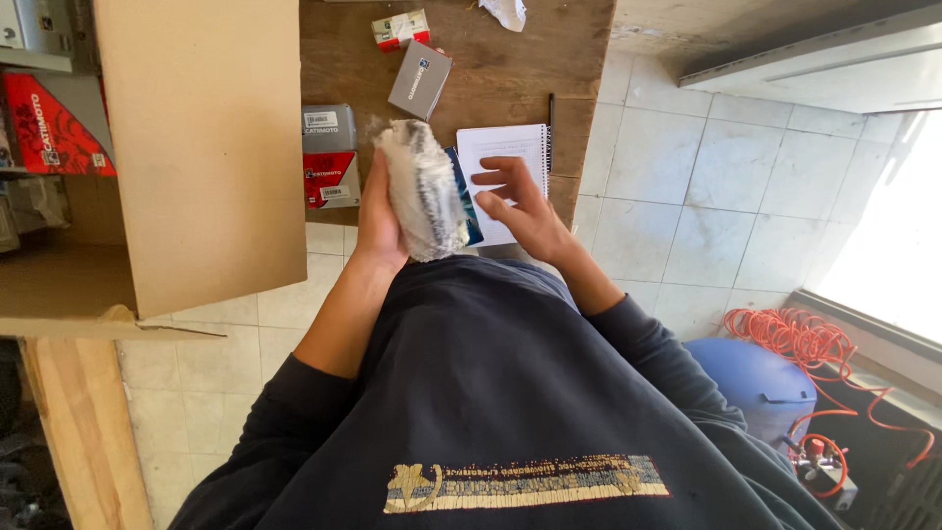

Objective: The person unboxes a mechanical component from a box, removes the bubble wrap protection, and examines the item by hand before placing it back into the packaging.

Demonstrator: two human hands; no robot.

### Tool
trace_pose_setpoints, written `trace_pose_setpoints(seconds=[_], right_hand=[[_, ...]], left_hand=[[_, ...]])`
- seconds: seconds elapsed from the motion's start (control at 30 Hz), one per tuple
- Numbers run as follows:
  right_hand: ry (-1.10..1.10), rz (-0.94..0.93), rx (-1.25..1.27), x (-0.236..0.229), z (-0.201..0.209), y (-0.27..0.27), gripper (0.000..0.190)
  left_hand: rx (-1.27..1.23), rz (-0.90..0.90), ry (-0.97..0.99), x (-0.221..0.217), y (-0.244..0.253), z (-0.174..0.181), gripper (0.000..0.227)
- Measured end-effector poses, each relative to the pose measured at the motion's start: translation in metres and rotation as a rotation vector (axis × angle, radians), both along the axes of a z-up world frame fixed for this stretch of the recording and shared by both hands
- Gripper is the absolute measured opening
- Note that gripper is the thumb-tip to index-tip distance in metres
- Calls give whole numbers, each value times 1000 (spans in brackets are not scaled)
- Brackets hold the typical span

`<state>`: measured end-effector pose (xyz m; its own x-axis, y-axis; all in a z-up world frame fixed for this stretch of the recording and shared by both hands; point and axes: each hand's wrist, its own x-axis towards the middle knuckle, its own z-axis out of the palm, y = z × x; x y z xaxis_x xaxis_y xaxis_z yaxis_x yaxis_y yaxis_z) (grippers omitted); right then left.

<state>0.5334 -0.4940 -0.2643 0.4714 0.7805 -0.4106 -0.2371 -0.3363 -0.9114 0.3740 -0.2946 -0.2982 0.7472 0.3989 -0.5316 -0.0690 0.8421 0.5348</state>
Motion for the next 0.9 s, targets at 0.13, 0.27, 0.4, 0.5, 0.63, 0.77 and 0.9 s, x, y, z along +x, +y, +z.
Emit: trace_pose_setpoints(seconds=[0.13,0.27,0.4,0.5,0.63,0.77,0.9], right_hand=[[225,0,240,-26,-1,34,107],[136,-265,-237,-43,12,55,102],[385,-541,102,-64,-34,22,75],[546,-682,251,-68,-55,7,72],[669,-736,346,-54,-43,5,63],[315,-511,381,-18,-11,-13,82],[-151,-214,449,30,24,-29,112]], left_hand=[[320,-57,-20,18,7,-11,52],[674,-186,-158,38,12,56,32],[696,-356,-136,27,24,42,57],[498,-498,-107,17,23,26,83],[-119,-550,-17,-5,-1,-25,103],[133,-556,-168,5,3,6,98],[537,-514,-143,16,7,58,83]])
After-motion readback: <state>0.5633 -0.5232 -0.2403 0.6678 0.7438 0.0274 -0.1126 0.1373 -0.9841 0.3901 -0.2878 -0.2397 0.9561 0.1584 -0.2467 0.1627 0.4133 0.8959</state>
